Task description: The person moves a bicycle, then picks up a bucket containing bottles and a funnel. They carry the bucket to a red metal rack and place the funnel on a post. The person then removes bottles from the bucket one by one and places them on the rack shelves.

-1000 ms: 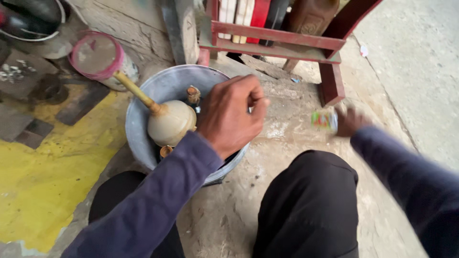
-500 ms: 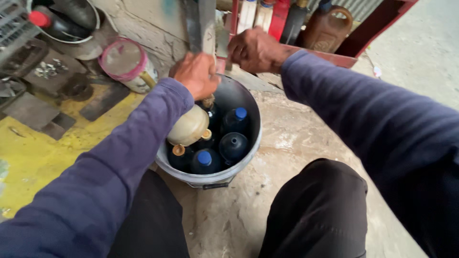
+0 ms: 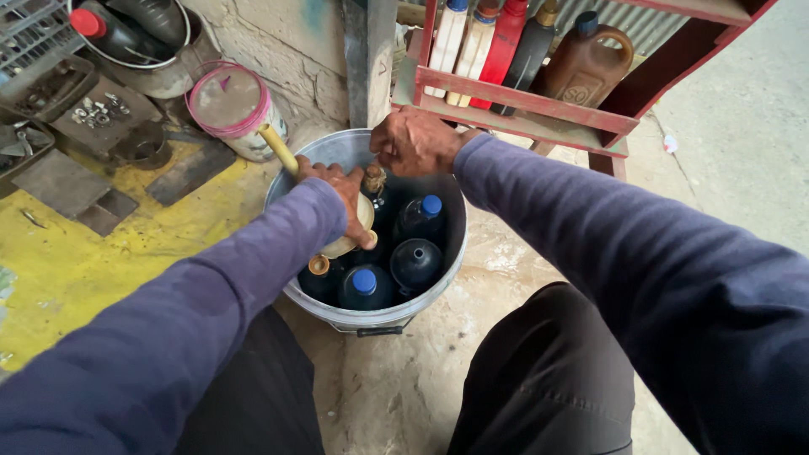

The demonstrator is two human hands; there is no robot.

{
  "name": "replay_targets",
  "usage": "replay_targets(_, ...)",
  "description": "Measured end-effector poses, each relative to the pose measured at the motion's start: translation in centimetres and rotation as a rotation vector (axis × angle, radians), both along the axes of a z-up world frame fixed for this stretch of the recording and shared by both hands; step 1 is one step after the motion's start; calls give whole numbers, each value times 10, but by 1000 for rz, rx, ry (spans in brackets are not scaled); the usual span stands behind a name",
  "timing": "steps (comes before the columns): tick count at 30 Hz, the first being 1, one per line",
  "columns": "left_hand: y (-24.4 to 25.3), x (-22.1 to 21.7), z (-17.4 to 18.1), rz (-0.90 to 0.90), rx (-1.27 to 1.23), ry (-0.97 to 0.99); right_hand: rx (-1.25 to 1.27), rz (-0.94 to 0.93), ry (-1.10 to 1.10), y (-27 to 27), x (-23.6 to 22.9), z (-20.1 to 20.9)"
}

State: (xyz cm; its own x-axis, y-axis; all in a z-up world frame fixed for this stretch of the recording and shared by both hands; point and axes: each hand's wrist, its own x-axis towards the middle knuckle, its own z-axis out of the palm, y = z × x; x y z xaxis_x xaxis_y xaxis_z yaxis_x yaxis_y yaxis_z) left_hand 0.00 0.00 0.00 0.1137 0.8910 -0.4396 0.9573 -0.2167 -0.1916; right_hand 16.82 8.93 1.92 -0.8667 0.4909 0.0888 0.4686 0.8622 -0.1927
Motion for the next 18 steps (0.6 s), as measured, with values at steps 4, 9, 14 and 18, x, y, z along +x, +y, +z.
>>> replay_targets(4,-5,-4,-7,-41,27,44,-101,86,91,-9,-2,-8)
replay_targets(9,-7,-1,-7,-63,53,19,-169,66,64,-16,-3,-14)
replay_targets(14,-2,-17,25,-32,77,-89,-58,102,120,-10,-2,-12)
replay_targets(18,12,-31,61,43,84,-215,-98,16,159,5,0,0)
